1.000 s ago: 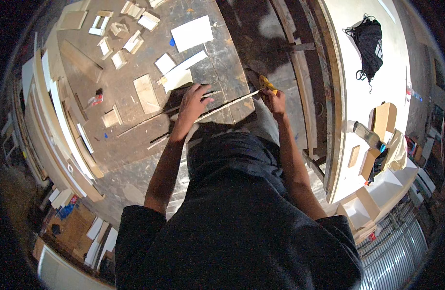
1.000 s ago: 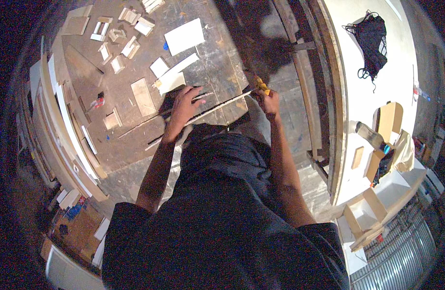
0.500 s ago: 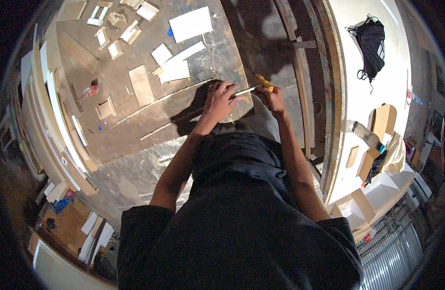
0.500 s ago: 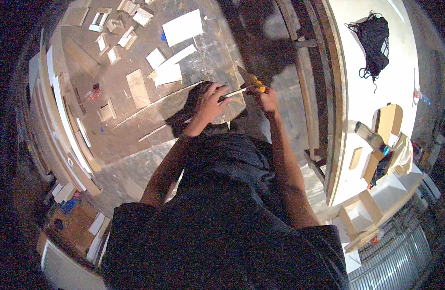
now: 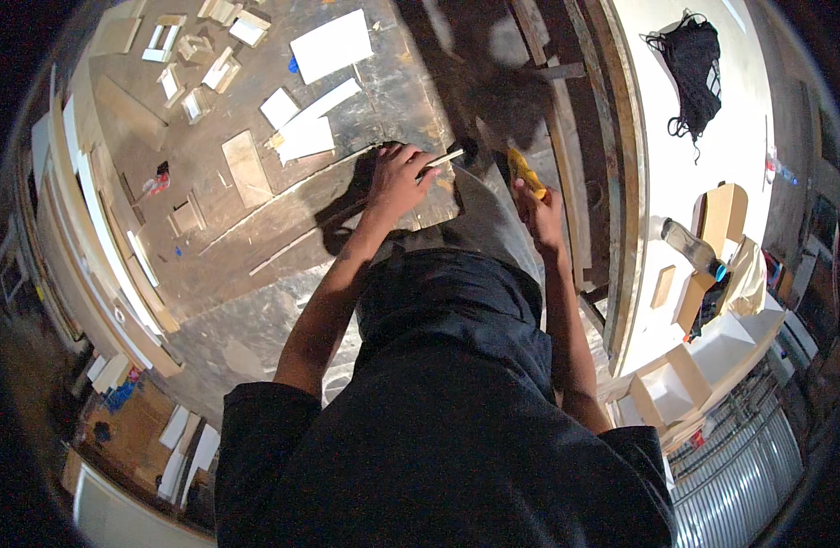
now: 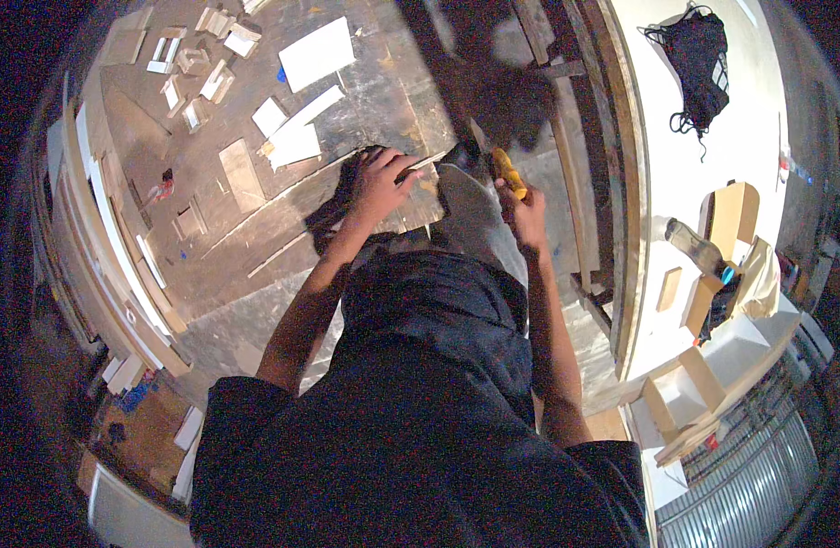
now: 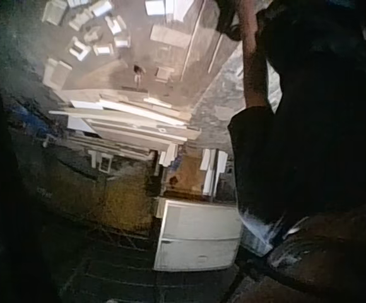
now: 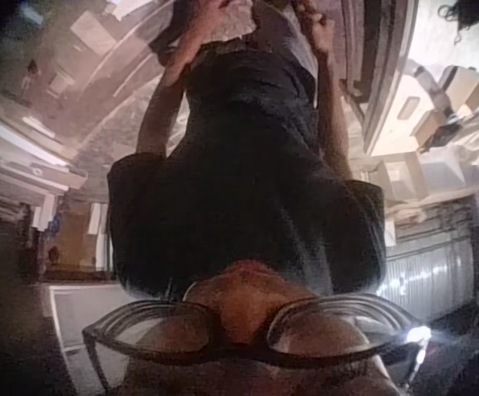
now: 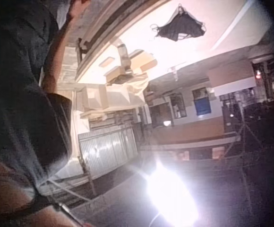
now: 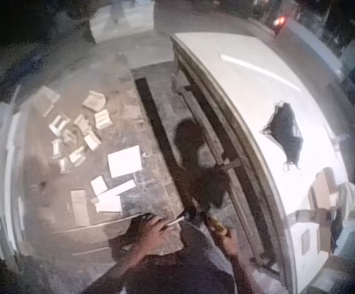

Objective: The person uses a handsaw to cut a small wooden piece, applies glue to the cut edge, and then attaches it to a larger wooden assembly.

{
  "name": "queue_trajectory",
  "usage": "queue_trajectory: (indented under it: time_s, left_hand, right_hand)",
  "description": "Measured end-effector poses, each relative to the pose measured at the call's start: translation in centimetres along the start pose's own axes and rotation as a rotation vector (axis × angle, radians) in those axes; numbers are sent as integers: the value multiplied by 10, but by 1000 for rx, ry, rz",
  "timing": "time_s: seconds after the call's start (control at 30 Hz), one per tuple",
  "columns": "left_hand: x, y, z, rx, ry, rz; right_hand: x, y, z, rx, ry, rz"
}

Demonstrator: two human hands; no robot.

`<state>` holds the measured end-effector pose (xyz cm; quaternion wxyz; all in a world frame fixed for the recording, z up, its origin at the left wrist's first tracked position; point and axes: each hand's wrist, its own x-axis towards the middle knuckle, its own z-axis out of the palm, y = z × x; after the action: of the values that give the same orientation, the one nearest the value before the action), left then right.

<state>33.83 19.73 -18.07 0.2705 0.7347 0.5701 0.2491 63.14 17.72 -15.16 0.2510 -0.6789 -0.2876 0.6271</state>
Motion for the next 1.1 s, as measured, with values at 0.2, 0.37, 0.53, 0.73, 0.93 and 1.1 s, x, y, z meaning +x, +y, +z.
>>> queue_trajectory:
  time_s: [0.2, 0.37, 0.53, 0.73, 0.93, 1.1]
  left_hand:
    - [5, -2, -1, -216, -87, -157]
    - [5, -12, 3, -94, -30, -72]
    - [-13, -48, 40, -55, -43, -143]
    - [-33, -94, 95, -205, -137, -294]
    - [-44, -130, 112, -234, -128, -182]
    - [-28, -82, 97, -495, 64, -380]
  right_hand:
    - [-64, -31, 11, 39, 138, -53]
    - [-112, -62, 39, -11, 122, -197]
    - [-113, -58, 60, -123, 40, -323]
    - [-115, -60, 66, -250, -6, -313]
    - [-120, -64, 66, -291, -111, -378]
    - [-126, -61, 56, -367, -138, -357]
